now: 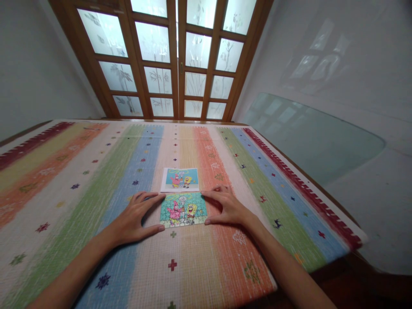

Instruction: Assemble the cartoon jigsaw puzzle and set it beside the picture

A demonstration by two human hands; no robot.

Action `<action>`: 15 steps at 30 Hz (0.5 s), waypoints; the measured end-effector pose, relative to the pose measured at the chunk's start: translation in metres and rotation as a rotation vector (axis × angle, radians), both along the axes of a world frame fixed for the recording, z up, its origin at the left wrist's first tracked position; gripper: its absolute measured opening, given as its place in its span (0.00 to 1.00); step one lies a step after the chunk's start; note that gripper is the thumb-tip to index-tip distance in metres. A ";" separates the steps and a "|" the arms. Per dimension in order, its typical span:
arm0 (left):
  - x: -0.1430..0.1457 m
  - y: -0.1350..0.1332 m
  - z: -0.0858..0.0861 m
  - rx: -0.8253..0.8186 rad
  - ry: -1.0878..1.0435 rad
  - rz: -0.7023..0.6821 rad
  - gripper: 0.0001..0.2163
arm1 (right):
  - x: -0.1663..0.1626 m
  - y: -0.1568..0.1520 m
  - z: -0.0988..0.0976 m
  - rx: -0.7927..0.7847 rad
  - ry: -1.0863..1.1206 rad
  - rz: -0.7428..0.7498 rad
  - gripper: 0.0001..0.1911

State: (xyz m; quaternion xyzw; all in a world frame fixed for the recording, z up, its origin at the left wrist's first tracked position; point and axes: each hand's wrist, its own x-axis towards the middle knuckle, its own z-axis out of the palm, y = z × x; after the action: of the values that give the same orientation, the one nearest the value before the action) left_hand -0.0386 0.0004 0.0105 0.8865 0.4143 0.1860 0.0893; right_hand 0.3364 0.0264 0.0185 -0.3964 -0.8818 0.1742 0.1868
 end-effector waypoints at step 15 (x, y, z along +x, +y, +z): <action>0.004 0.000 -0.003 0.027 0.007 0.003 0.37 | -0.005 -0.001 0.000 0.019 0.031 0.047 0.48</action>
State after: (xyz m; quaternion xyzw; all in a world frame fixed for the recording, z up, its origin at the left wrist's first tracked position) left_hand -0.0344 0.0008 0.0072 0.8876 0.4135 0.1885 0.0753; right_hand 0.3312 0.0251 0.0180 -0.3712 -0.8895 0.1762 0.2001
